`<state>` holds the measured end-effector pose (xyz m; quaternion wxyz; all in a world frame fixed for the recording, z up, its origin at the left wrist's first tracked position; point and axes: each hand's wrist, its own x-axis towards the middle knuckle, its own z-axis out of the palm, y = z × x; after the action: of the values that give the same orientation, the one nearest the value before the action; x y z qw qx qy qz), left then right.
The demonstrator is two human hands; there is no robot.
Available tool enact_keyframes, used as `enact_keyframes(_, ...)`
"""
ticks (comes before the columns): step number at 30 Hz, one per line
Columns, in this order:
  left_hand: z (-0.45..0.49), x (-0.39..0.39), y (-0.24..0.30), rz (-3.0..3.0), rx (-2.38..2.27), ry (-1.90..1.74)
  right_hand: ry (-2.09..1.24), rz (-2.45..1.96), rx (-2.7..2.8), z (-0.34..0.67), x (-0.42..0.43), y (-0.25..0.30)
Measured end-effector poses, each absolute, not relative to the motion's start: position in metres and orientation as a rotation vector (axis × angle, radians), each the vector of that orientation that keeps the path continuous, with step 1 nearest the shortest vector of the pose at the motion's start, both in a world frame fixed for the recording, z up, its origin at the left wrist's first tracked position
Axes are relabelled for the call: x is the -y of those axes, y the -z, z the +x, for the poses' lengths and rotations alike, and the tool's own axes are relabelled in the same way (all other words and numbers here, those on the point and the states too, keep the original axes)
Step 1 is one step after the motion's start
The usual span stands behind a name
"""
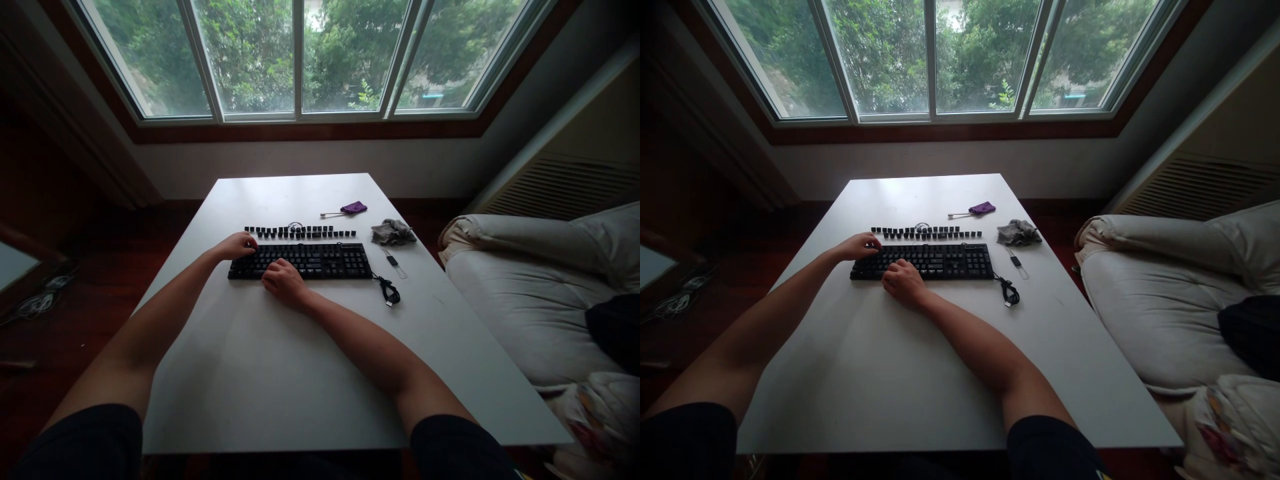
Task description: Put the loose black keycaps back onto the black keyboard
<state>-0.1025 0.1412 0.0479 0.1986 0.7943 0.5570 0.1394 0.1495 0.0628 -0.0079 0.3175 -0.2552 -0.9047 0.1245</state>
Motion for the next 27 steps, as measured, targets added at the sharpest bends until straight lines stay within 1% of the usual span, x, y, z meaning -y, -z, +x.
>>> enact_keyframes(14, -0.1008, -0.1386, -0.0436, 2.38, -1.596, -0.402, -0.311, -0.67, 2.389, 0.1492, -0.0649, 0.0106)
enact_keyframes(18, -0.1014, -0.1381, -0.0419, 2.243, -1.674, -0.415, -0.317, -0.671, 2.386, 0.1482, -0.0647, 0.0113)
enact_keyframes(23, -0.1045, -0.1384, -0.0409, 1.948, -1.662, -0.455, -0.324, -0.672, 2.384, 0.1491, -0.0635, 0.0106)
enact_keyframes(27, -0.1051, -0.1403, -0.0409, 1.911, -1.662, -0.452, -0.321, -0.668, 2.383, 0.1495, -0.0632, 0.01)
